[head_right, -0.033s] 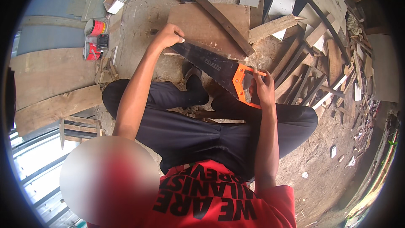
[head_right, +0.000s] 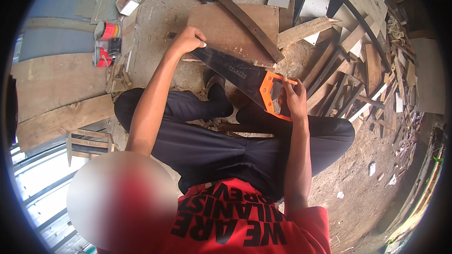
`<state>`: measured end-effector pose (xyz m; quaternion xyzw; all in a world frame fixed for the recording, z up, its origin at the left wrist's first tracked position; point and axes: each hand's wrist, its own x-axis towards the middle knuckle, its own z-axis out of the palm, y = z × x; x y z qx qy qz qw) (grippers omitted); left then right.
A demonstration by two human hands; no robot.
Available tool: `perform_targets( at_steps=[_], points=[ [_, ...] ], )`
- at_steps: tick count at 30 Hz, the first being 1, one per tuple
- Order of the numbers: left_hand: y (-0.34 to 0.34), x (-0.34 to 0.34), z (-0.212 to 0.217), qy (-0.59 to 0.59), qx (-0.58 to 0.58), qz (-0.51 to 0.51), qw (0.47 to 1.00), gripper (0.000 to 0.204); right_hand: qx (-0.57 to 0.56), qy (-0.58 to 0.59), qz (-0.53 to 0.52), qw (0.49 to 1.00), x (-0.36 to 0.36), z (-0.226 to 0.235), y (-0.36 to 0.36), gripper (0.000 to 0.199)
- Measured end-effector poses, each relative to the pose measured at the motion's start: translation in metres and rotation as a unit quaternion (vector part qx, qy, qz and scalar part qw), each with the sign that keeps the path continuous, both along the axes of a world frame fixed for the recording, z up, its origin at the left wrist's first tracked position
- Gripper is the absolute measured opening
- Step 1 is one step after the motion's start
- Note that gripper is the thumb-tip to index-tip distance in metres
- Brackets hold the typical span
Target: The person sits on the floor and uses a hand saw to cut a small piece of wood. They position the wood, saw through it, and then inspect the cut piece.
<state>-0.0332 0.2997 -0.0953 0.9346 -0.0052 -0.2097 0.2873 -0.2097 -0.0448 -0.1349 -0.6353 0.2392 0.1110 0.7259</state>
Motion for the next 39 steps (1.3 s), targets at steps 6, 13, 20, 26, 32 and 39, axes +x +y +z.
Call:
perform_targets(
  at_steps=[6,13,20,26,32,39],
  points=[
    [-0.001,0.001,0.0,0.005,-0.001,-0.003,1.0,0.026,0.006,-0.001,-0.002,1.0,0.0,0.0,0.001,0.033],
    [-0.002,0.01,0.002,0.001,0.001,-0.001,1.0,0.026,0.005,-0.005,0.002,1.0,0.008,-0.003,-0.001,0.033],
    [0.001,0.012,-0.005,-0.017,-0.002,-0.002,1.0,0.022,0.007,-0.002,-0.002,1.0,0.008,0.0,0.002,0.033],
    [-0.001,0.009,-0.002,-0.017,-0.002,0.013,1.0,0.022,0.01,0.001,-0.004,1.0,0.008,0.0,0.002,0.033],
    [-0.002,0.007,0.003,0.001,0.008,0.01,1.0,0.026,0.013,-0.001,-0.002,1.0,0.009,-0.001,0.001,0.034],
    [-0.004,0.006,0.003,-0.023,0.005,0.014,1.0,0.023,0.004,0.0,0.001,1.0,0.008,-0.003,0.0,0.034]
  ],
)
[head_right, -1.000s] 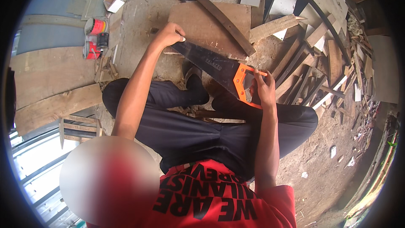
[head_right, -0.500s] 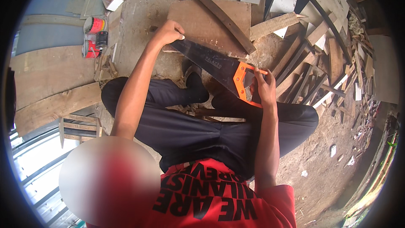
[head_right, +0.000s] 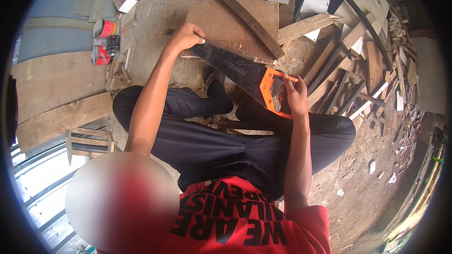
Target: The person sits on the floor and uses a hand saw to cut a small piece of wood. They position the wood, saw through it, and then inspect the cut piece.
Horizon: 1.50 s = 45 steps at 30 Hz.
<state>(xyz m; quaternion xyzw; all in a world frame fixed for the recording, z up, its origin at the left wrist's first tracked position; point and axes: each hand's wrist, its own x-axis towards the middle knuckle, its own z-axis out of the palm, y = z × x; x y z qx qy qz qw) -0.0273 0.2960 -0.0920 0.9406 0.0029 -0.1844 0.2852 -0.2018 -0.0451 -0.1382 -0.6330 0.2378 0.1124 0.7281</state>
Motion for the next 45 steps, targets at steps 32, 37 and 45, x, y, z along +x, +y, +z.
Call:
perform_targets(
  at_steps=[32,37,45],
  points=[
    [-0.002,0.006,0.003,0.029,0.003,-0.032,0.999,0.024,-0.006,0.028,-0.006,1.0,0.001,0.005,0.002,0.028],
    [-0.003,0.005,0.004,0.026,0.017,-0.029,0.999,0.023,-0.007,0.026,-0.005,1.0,0.003,0.006,0.002,0.03],
    [-0.002,0.004,0.001,0.009,0.023,-0.034,0.999,0.022,-0.006,0.023,-0.004,1.0,0.003,0.006,0.002,0.031]
  ],
)
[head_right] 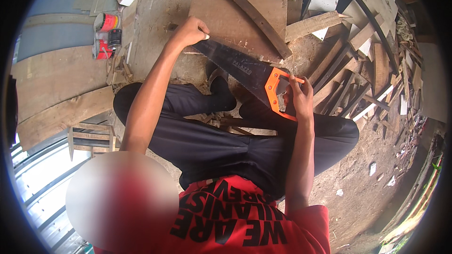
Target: The person sits on the floor and uses a hand saw to cut a small piece of wood. They position the wood, saw through it, and then inspect the cut piece.
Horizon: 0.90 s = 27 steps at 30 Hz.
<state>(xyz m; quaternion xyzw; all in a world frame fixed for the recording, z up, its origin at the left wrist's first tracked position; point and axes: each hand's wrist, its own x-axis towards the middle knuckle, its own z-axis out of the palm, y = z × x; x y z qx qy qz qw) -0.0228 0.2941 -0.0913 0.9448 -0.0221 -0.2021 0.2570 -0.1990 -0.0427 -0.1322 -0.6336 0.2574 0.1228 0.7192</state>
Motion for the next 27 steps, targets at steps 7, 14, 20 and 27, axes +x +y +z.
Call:
perform_targets(
  at_steps=[7,14,20,27],
  points=[
    [0.0,0.0,-0.005,-0.024,0.004,-0.003,1.0,0.017,0.006,-0.003,-0.002,1.0,0.0,-0.003,-0.001,0.032],
    [0.0,-0.003,-0.008,-0.044,-0.001,0.005,0.999,0.012,0.0,-0.004,0.0,1.0,-0.001,0.001,0.0,0.031],
    [0.004,-0.002,-0.012,-0.039,0.01,0.005,0.999,0.015,0.008,-0.006,-0.001,1.0,-0.002,-0.004,0.0,0.028],
    [0.015,0.007,-0.016,-0.031,-0.043,0.0,0.999,0.019,0.061,-0.019,0.004,0.998,-0.004,0.004,-0.003,0.033]
  ],
)
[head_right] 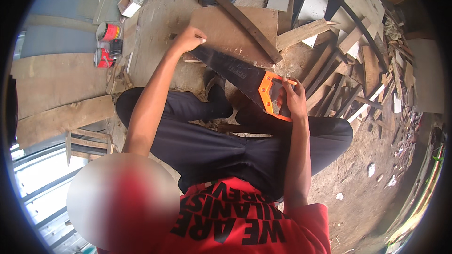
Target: The person sits on the floor and uses a hand saw to cut a small piece of wood. They position the wood, saw through it, and then inspect the cut piece.
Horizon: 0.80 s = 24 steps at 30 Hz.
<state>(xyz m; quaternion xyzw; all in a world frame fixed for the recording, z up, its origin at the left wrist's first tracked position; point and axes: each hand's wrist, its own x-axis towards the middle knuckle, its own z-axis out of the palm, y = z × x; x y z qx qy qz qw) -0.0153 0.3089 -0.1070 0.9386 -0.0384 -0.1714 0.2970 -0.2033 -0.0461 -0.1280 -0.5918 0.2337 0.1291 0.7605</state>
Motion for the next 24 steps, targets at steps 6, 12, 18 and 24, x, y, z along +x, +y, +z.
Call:
perform_targets(
  at_steps=[6,12,18,24],
  points=[
    [0.027,0.003,0.003,0.031,-0.1,0.037,0.994,0.032,0.001,-0.025,-0.029,0.999,-0.023,0.019,-0.047,0.026],
    [0.033,-0.041,-0.005,-0.137,-0.022,-0.084,0.987,0.039,0.141,-0.074,-0.21,0.965,-0.037,-0.004,-0.094,0.03],
    [0.023,-0.053,-0.014,-0.196,0.053,-0.131,0.97,0.044,0.288,-0.13,-0.247,0.916,-0.024,-0.022,-0.093,0.028],
    [0.013,-0.066,0.019,-0.17,0.024,-0.09,0.981,0.039,0.187,-0.095,-0.296,0.932,-0.026,-0.029,-0.097,0.034]
  ],
)
